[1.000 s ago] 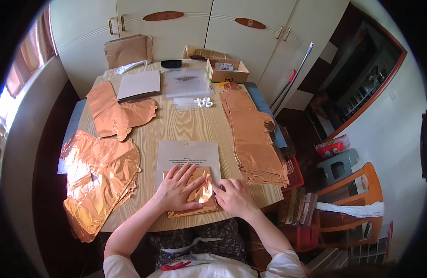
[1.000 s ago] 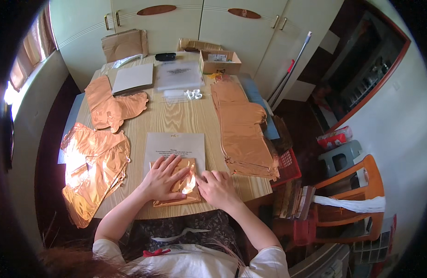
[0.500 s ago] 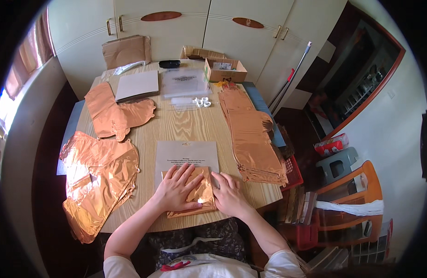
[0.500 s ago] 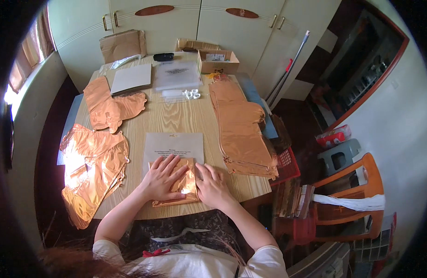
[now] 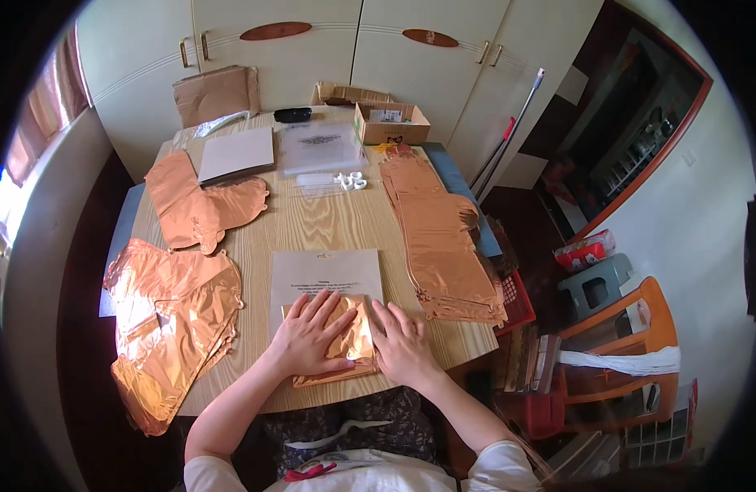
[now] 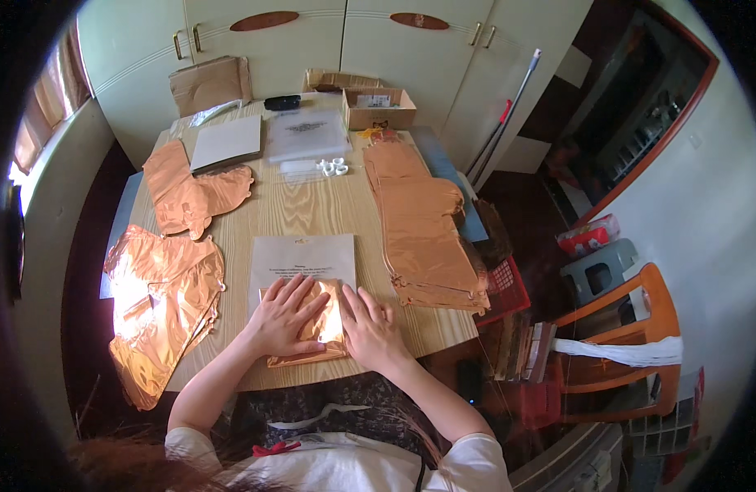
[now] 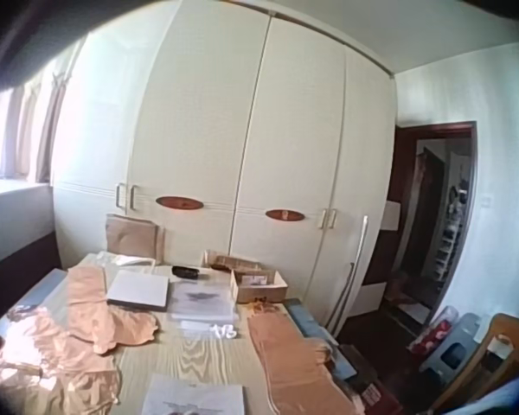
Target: Folding a foil balloon and inserting it into a plastic bag with a decorative card insert.
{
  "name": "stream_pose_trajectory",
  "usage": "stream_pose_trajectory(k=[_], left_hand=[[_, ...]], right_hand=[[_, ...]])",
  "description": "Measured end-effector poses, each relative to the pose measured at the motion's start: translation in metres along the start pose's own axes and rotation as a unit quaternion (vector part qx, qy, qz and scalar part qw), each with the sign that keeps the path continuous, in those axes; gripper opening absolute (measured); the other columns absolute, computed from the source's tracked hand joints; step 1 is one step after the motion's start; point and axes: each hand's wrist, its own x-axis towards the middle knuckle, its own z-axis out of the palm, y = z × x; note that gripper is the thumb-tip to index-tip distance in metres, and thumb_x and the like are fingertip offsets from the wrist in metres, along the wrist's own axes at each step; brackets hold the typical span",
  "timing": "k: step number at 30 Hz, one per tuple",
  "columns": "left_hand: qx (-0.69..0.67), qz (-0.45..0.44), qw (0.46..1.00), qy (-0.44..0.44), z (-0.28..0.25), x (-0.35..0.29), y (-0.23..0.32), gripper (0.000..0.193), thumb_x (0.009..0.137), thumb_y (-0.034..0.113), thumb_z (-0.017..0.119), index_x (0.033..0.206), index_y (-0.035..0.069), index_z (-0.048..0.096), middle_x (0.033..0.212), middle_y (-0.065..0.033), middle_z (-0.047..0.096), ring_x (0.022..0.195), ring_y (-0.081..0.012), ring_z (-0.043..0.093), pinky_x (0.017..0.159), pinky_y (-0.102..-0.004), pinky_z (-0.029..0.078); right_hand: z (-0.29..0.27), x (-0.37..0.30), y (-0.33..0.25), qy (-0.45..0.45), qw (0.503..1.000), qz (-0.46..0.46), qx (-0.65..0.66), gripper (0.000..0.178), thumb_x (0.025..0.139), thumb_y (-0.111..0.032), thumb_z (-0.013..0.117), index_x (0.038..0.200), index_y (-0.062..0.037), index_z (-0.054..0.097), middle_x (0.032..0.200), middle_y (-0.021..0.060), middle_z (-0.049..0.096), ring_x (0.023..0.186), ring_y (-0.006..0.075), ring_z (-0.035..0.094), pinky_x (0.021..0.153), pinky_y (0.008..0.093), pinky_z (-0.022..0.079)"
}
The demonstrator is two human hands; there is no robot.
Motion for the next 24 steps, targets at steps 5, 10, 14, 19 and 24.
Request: stream_pose_trajectory(k=[5, 10, 14, 19, 24], left_hand=[[0.001, -0.001, 1.000, 0.001, 0.000, 0.000, 0.000, 0.093, 0.081, 0.080, 0.044, 0.150, 0.017, 0.036, 0.151, -0.0243, 0.034, 0.141, -0.0404, 0.030, 0.114, -0.0553, 0.021], [0.001, 0.001, 1.000, -0.003, -0.001, 0.000, 0.001, 0.093, 0.081, 0.080, 0.045, 0.150, 0.018, 0.036, 0.151, -0.0242, 0.034, 0.141, -0.0408, 0.030, 0.113, -0.0557, 0.021], [-0.002, 0.003, 1.000, -0.003, -0.001, 0.000, 0.000, 0.094, 0.080, 0.080, 0.045, 0.150, 0.018, 0.035, 0.151, -0.0245, 0.034, 0.141, -0.0412, 0.030, 0.113, -0.0557, 0.021], [0.000, 0.002, 1.000, -0.003, -0.002, 0.000, 0.001, 0.094, 0.080, 0.080, 0.045, 0.150, 0.019, 0.035, 0.151, -0.0249, 0.033, 0.141, -0.0412, 0.030, 0.113, -0.0556, 0.021], [-0.001, -0.001, 1.000, -0.008, 0.000, 0.001, 0.000, 0.094, 0.079, 0.080, 0.046, 0.150, 0.020, 0.035, 0.151, -0.0247, 0.033, 0.141, -0.0414, 0.029, 0.113, -0.0558, 0.021]], right_hand=[[0.002, 0.001, -0.002, 0.017, 1.000, 0.010, -0.010, 0.051, 0.085, -0.022, 0.060, 0.133, -0.0072, 0.054, 0.152, 0.0124, 0.034, 0.136, 0.0288, 0.032, 0.102, 0.0493, 0.030], [0.005, 0.001, 0.002, -0.001, 1.000, 0.013, 0.011, 0.050, 0.085, -0.026, 0.062, 0.131, -0.0063, 0.056, 0.149, 0.0095, 0.038, 0.136, 0.0251, 0.033, 0.098, 0.0479, 0.034], [0.005, 0.001, 0.003, -0.005, 1.000, 0.012, 0.017, 0.045, 0.086, -0.027, 0.061, 0.127, -0.0091, 0.060, 0.149, 0.0090, 0.038, 0.136, 0.0256, 0.033, 0.099, 0.0486, 0.033], [0.001, 0.001, 0.005, -0.025, 0.999, 0.011, 0.027, 0.036, 0.088, -0.028, 0.060, 0.120, -0.0121, 0.065, 0.150, 0.0084, 0.038, 0.136, 0.0262, 0.033, 0.100, 0.0501, 0.033], [0.001, 0.002, 0.013, -0.023, 0.997, -0.001, 0.072, 0.032, 0.091, -0.028, 0.059, 0.119, -0.0158, 0.067, 0.149, 0.0077, 0.040, 0.136, 0.0277, 0.034, 0.101, 0.0523, 0.031]])
